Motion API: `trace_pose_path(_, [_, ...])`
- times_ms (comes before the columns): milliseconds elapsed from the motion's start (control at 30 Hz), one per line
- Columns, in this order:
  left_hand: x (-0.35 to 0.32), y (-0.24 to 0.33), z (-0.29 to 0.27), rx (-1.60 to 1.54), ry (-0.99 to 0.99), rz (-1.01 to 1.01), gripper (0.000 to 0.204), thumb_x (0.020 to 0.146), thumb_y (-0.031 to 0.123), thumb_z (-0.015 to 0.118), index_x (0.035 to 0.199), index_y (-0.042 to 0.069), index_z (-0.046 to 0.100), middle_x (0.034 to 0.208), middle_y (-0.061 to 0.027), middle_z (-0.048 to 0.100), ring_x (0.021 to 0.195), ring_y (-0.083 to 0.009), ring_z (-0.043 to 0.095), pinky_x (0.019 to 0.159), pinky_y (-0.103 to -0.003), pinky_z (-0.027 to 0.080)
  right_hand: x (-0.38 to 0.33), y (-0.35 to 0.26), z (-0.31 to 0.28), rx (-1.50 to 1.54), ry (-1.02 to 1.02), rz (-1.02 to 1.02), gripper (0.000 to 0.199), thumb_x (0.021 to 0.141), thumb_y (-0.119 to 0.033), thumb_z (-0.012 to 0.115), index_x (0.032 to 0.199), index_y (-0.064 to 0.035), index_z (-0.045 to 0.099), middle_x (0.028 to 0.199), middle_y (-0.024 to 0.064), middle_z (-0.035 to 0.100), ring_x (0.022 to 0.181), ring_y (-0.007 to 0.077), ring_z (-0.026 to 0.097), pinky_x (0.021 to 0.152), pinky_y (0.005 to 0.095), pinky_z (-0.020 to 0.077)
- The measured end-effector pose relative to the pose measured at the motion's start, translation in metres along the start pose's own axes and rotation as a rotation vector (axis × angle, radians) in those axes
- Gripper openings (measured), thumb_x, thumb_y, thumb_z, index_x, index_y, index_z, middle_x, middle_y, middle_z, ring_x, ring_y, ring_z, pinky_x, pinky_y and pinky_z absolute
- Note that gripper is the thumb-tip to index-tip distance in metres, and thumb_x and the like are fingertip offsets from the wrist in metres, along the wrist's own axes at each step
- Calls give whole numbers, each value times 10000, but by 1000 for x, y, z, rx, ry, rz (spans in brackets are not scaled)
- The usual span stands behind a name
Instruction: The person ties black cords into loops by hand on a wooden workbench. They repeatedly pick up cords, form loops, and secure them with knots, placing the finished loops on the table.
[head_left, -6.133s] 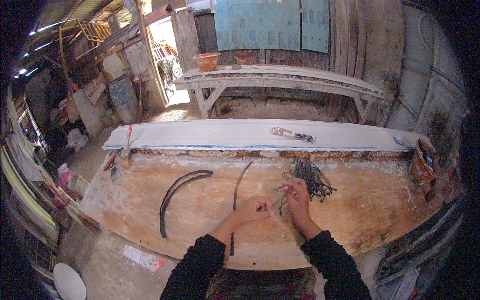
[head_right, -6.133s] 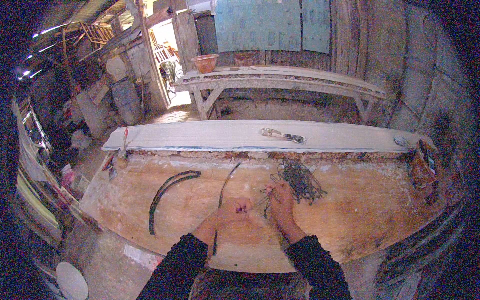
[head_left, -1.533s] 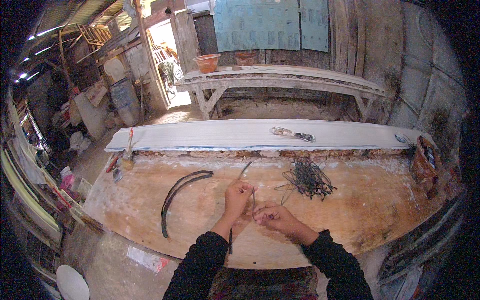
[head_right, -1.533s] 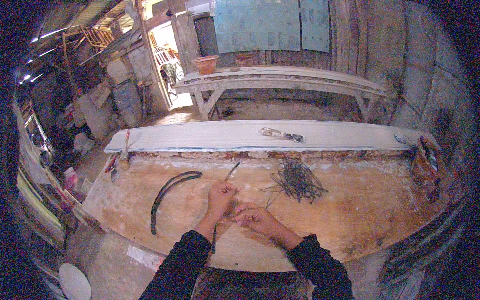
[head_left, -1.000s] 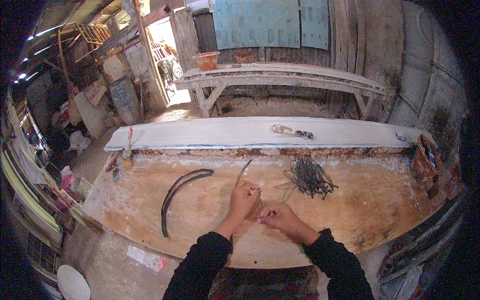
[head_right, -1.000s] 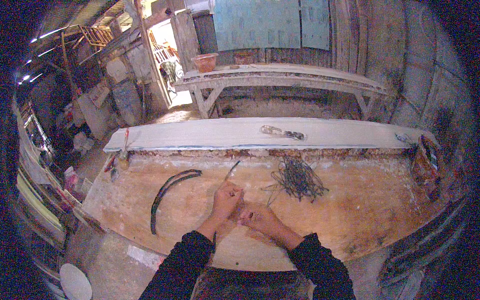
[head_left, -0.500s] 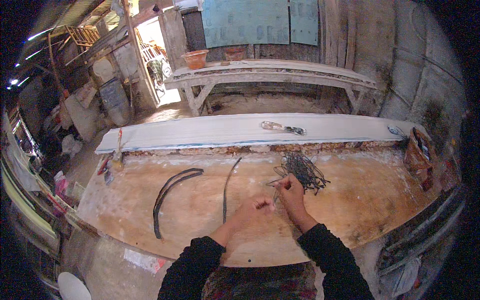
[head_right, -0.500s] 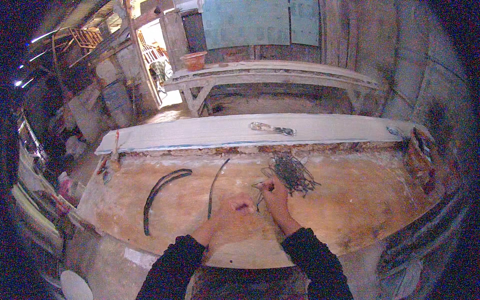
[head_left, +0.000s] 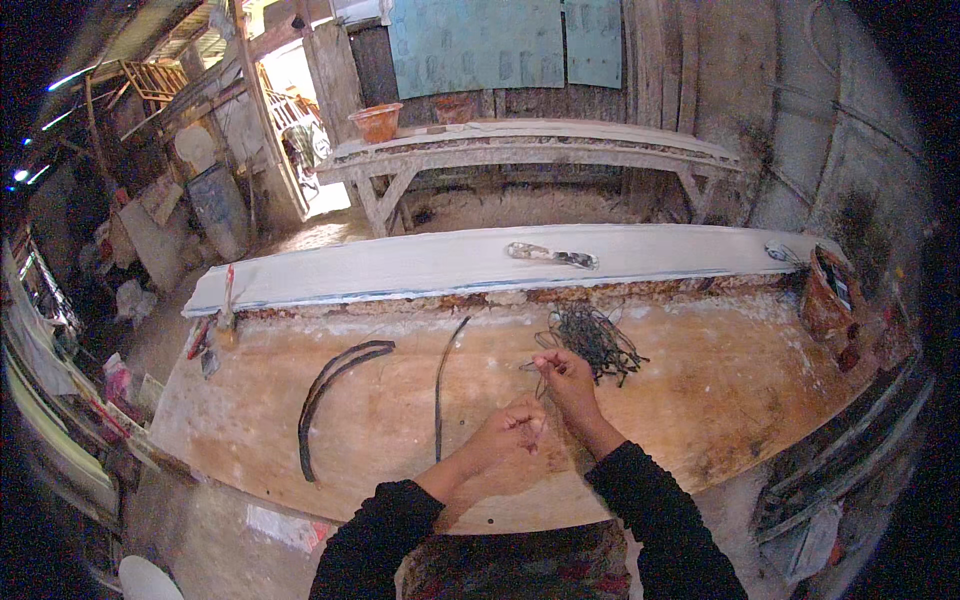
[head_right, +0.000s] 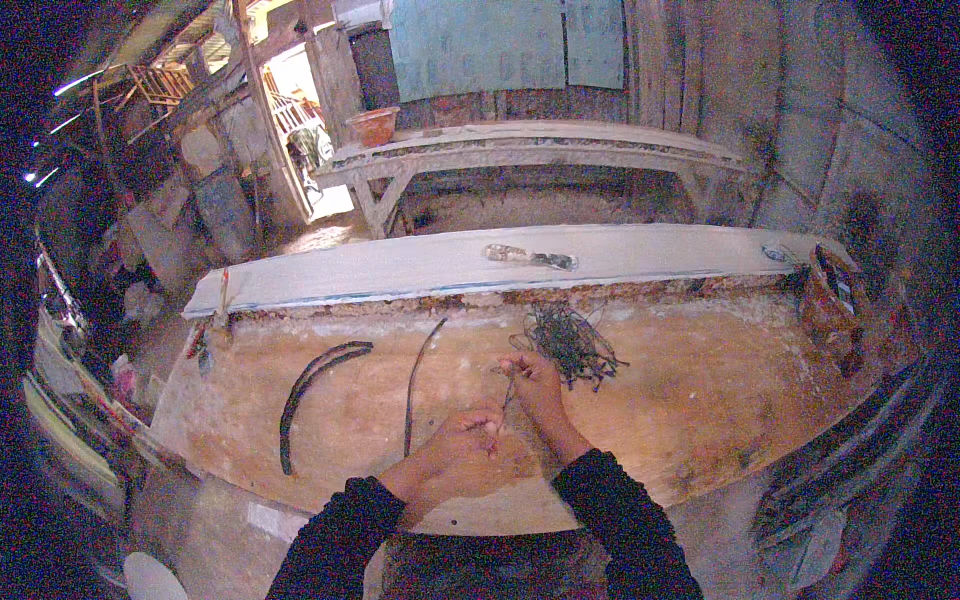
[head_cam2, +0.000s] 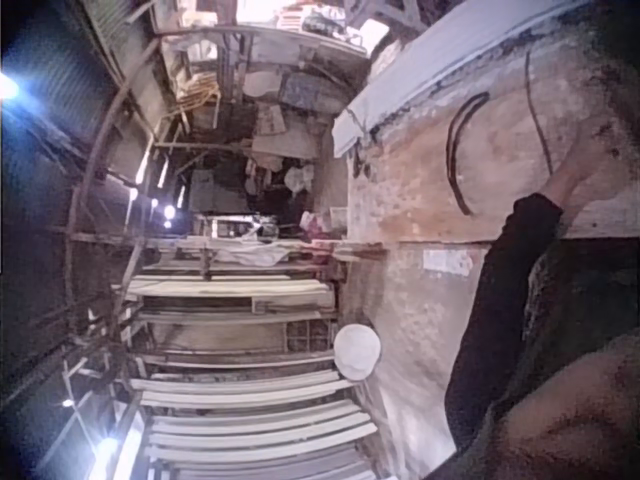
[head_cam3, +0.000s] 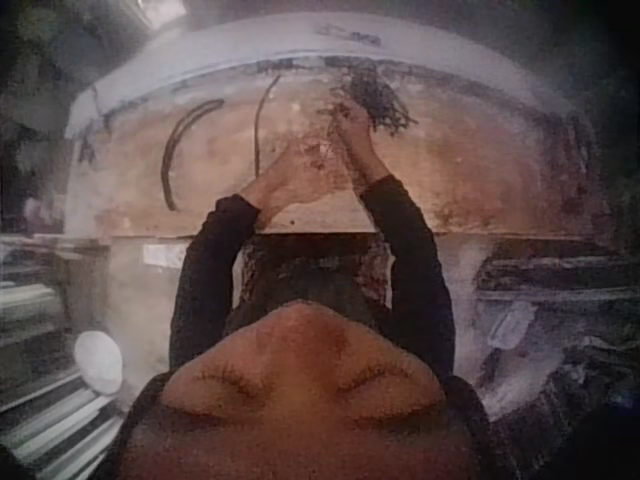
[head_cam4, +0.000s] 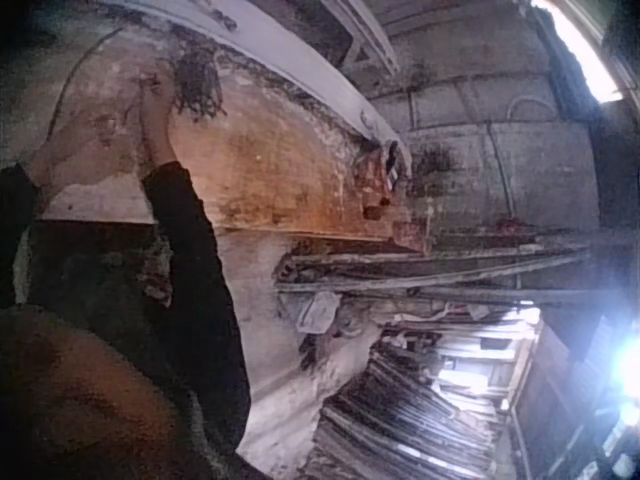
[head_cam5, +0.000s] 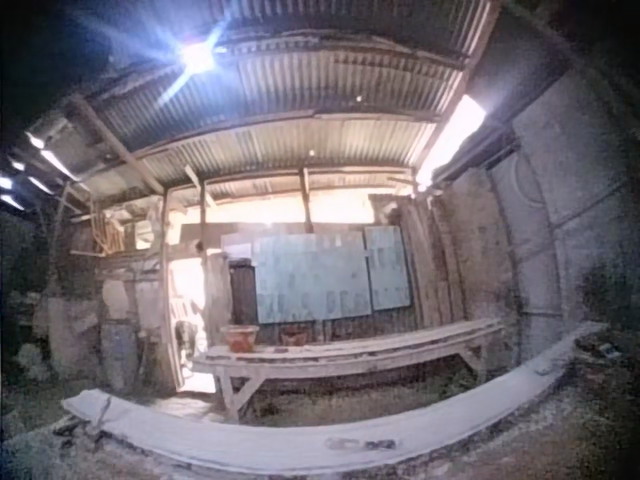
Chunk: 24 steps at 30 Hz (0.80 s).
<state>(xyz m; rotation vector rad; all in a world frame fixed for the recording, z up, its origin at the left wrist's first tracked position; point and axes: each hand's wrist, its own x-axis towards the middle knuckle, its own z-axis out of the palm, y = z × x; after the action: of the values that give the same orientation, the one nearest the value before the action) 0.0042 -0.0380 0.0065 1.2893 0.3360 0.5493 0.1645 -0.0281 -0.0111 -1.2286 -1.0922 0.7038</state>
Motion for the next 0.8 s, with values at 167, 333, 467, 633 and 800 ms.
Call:
trace_pose_path(167, [5,-10,-35,31,-48,119,124,803,168,566,814,51,525,788,15,483,674,-95,501,579,-215,433,2,12,-1,-381,180,-119,160,753,-173,622,719,-31,557,694,0,494,652,94,431,594,238,347])
trace_pose_path(333, [13,9,-52,242,384,222,149,795,198,584,795,52,550,693,25,516,638,-74,492,550,-202,406,6,23,-9,-320,164,-205,141,726,-134,637,678,-38,545,690,23,484,661,108,440,599,242,349])
trace_pose_path(467, [11,15,-73,26,764,113,202,784,247,600,813,51,564,666,38,490,588,-55,461,512,-195,383,-7,-5,1,210,-54,200,177,669,-147,673,639,-37,538,634,44,489,590,157,457,578,275,385])
trace_pose_path(633, [8,20,-84,-4,807,190,183,791,238,593,819,59,563,637,52,462,535,-44,420,488,-188,363,-27,-19,16,-132,-296,197,202,703,-171,642,598,-30,543,584,43,484,561,148,477,547,291,405])
trace_pose_path(800, [10,18,-82,11,840,166,141,804,205,574,819,66,553,631,46,456,526,-42,400,467,-189,342,-32,-26,19,-418,-427,-166,201,738,-201,612,660,-23,560,641,79,527,598,213,546,537,321,433])
